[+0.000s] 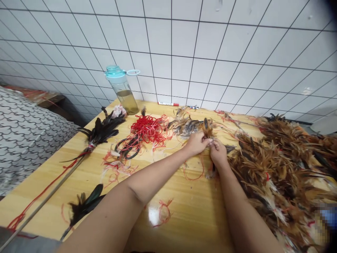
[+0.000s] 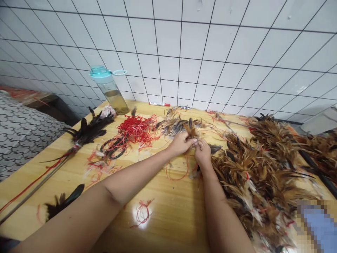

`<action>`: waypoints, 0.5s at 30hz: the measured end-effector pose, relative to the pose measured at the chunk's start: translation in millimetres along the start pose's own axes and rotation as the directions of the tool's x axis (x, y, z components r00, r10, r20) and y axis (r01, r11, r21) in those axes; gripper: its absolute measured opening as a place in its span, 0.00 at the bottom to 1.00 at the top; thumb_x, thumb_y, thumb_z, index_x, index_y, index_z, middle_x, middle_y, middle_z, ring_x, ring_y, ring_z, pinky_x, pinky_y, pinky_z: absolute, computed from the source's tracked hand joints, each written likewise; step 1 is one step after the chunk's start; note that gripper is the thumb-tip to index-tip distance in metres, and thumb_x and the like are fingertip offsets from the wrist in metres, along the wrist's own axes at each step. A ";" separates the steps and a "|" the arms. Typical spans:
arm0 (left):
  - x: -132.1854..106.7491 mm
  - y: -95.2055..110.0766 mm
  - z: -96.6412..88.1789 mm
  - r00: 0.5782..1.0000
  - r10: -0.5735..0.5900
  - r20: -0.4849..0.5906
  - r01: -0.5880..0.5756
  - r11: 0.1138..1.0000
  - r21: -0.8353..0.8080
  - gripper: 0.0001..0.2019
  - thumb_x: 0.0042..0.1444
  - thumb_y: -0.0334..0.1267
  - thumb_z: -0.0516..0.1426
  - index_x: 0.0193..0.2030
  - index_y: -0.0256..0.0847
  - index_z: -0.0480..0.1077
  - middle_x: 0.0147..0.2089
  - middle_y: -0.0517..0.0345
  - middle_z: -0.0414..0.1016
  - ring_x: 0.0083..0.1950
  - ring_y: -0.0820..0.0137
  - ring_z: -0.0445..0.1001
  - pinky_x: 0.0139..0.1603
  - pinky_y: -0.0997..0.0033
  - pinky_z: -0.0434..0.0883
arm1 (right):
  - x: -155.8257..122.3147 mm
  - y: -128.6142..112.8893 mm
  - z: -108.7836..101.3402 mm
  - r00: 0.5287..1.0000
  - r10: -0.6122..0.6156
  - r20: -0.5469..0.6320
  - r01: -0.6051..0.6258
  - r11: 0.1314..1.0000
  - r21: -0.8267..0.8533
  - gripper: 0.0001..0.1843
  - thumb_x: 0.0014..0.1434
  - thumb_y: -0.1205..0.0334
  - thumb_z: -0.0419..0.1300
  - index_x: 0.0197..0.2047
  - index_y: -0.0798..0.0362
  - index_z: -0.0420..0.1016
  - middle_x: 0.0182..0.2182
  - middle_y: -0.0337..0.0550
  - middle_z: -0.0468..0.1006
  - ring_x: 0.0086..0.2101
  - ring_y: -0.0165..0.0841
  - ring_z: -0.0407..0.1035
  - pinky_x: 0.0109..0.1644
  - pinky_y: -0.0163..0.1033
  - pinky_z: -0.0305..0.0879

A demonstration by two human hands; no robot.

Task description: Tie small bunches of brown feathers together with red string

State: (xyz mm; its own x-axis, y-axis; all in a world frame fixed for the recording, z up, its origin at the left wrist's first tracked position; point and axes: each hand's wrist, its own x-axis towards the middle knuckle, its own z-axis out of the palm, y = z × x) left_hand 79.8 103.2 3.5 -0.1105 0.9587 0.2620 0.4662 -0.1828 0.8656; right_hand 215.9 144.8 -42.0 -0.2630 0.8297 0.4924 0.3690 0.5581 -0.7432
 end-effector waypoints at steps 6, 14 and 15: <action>7.7 0.3 -10.3 0.999 0.053 0.007 -0.052 0.995 -0.089 0.04 0.54 0.33 0.57 0.38 0.38 0.71 0.31 0.57 0.73 0.31 0.73 0.68 0.34 0.73 0.65 | -1.2 0.4 -0.1 0.982 0.190 -0.019 -0.179 0.950 0.256 0.15 0.54 0.50 0.56 0.23 0.51 0.67 0.24 0.37 0.70 0.29 0.31 0.62 0.38 0.39 0.60; 25.5 -29.4 -49.0 0.949 0.011 -0.314 0.025 0.993 0.112 0.02 0.55 0.30 0.55 0.33 0.38 0.69 0.30 0.60 0.68 0.32 0.73 0.66 0.40 0.72 0.64 | 0.4 -8.7 0.1 0.906 0.409 -0.111 -0.302 0.808 0.505 0.21 0.50 0.41 0.60 0.26 0.51 0.65 0.20 0.33 0.63 0.23 0.26 0.55 0.28 0.34 0.54; 24.5 -31.6 -48.6 0.960 0.044 -0.277 0.006 0.984 0.176 0.03 0.55 0.30 0.55 0.32 0.38 0.69 0.30 0.60 0.68 0.33 0.72 0.66 0.40 0.71 0.64 | 0.6 -9.1 0.1 0.897 0.424 -0.127 -0.303 0.797 0.523 0.21 0.49 0.40 0.60 0.27 0.51 0.65 0.21 0.32 0.63 0.23 0.26 0.54 0.27 0.34 0.53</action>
State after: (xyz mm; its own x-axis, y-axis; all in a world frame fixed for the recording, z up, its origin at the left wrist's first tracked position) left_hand 19.7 121.8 3.2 -0.3289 0.8520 0.4074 0.6124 -0.1360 0.7787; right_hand 212.3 140.2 -35.1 0.0340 0.9824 0.1837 -0.0929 0.1861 -0.9781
